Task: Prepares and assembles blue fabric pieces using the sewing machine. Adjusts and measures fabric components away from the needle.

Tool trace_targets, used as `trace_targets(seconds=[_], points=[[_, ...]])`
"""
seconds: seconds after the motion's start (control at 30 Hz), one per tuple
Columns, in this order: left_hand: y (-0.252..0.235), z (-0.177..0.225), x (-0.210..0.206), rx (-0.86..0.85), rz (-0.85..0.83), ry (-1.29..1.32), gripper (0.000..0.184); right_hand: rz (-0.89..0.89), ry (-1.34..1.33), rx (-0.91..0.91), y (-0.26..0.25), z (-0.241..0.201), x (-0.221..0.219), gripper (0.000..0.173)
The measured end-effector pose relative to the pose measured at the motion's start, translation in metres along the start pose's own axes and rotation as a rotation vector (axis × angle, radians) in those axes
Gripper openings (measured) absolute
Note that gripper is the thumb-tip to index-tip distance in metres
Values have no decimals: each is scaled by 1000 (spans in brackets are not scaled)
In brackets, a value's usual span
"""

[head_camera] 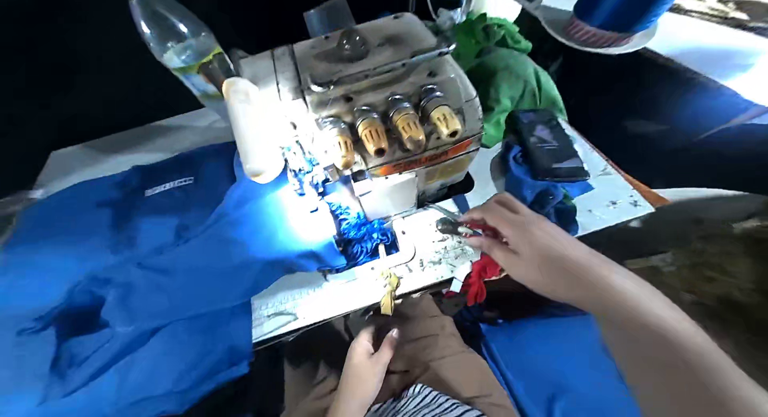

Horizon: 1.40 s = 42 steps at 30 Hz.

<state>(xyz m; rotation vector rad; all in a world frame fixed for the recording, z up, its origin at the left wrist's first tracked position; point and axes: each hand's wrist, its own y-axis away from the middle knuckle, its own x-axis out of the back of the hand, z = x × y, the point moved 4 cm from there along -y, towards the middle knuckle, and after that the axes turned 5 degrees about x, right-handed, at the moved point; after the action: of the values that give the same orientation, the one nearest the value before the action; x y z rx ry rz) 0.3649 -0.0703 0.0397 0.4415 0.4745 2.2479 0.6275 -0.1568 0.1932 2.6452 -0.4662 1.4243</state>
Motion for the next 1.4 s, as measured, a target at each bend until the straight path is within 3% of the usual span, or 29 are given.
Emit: trace_targets(seconds=[0.17, 0.2, 0.33, 0.43, 0.53, 0.67, 0.83, 0.97, 1.0, 1.07, 1.13, 1.27, 1.4], points=[[-23, 10, -54, 174, -242, 71, 80, 251, -278, -79, 23, -12, 1, 27], [-33, 13, -67, 171, -239, 87, 80, 264, -332, -82, 30, -15, -4, 27], [-56, 6, -97, 127, -139, 275, 43, 200, -490, -117, 56, -19, -26, 27], [-48, -10, -78, 114, -176, 79, 37, 213, -499, -125, 83, -13, -36, 33], [-26, -6, -53, -20, -227, 66, 18, 214, -541, -181, 103, -1, -47, 43], [9, 20, -27, 54, -381, 84, 15, 58, -766, -385, 112, -2, -89, 38], [25, 39, -10, 75, -473, 210, 9, -43, -900, -425, 119, -11, -114, 46], [26, 36, 6, -39, -283, -71, 12, 124, -774, -246, 120, -15, -111, 48], [26, 35, 9, -31, -240, -80, 12, 105, -737, -215, 120, -18, -110, 50], [28, 35, 13, 20, -259, 47, 30, -2, -708, -191, 120, -24, -115, 50], [32, 38, 15, 36, -335, 211, 40, -145, -738, -225, 120, -29, -122, 38], [42, 45, 24, 8, -476, 271, 19, -416, -1076, -394, 120, -39, -131, 28], [47, 50, 30, -16, -648, 178, 32, -656, -1315, -394, 121, -51, -133, 30]])
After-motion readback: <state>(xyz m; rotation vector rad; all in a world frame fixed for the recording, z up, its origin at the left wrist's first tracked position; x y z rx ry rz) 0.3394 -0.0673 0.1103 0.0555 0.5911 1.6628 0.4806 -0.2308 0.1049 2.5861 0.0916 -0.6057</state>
